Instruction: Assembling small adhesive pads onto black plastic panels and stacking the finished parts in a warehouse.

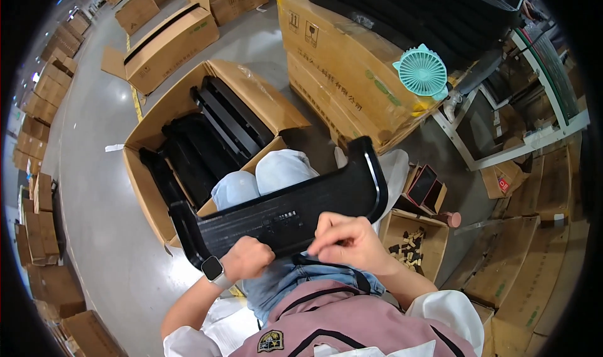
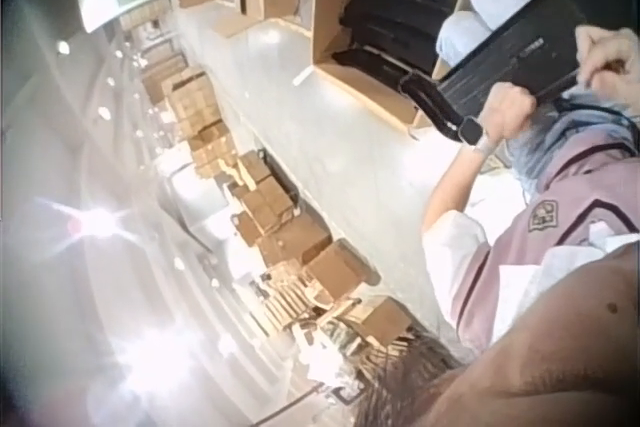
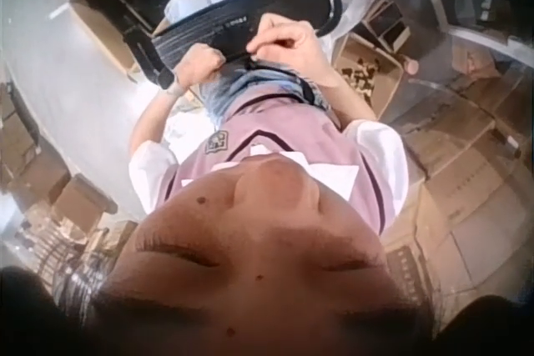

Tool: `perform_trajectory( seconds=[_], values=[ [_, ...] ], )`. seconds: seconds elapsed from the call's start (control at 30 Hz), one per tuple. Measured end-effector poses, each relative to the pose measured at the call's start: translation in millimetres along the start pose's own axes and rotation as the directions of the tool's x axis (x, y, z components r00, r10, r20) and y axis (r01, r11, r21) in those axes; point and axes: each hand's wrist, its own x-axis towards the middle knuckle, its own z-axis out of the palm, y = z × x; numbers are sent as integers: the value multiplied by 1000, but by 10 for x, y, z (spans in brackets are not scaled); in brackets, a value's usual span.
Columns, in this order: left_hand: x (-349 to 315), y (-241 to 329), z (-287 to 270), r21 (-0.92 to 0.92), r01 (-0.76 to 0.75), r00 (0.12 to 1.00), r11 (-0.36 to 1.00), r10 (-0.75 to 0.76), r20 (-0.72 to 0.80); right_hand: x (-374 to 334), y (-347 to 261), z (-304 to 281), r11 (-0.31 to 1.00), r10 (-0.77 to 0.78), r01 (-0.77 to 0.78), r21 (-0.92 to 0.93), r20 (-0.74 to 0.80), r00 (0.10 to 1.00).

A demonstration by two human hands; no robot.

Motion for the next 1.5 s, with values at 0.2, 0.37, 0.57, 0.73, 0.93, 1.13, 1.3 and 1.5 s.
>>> perform_trajectory(
  seconds=[0.2,0.37,0.57,0.73,0.93,1.13,1.3,1.5],
  values=[
    [68,245,-381,-146,187,928,971,-224,-298,140,171,-36,967,226,-197,162,-183,957],
    [333,493,-537,-771,-50,718,635,-514,-470,292,182,-51,974,137,-99,206,-181,974],
    [384,454,-431,-818,-267,695,510,-486,-530,349,203,-1,956,184,-152,250,-111,977],
    [316,409,-353,-854,-274,708,442,-509,-490,386,284,72,984,132,-120,135,-88,987],
    [285,360,-302,-832,-372,690,413,-476,-545,402,429,147,880,266,-230,416,-28,964],
    [262,374,-208,-845,-369,615,388,-580,-534,506,599,176,994,-71,57,-99,-154,985],
    [334,416,-108,-832,-364,507,419,-660,-554,409,369,303,963,263,-270,-17,-164,951],
    [336,411,-99,-721,-210,447,660,-591,-671,317,366,265,925,353,-330,187,-109,929]
  ],
)
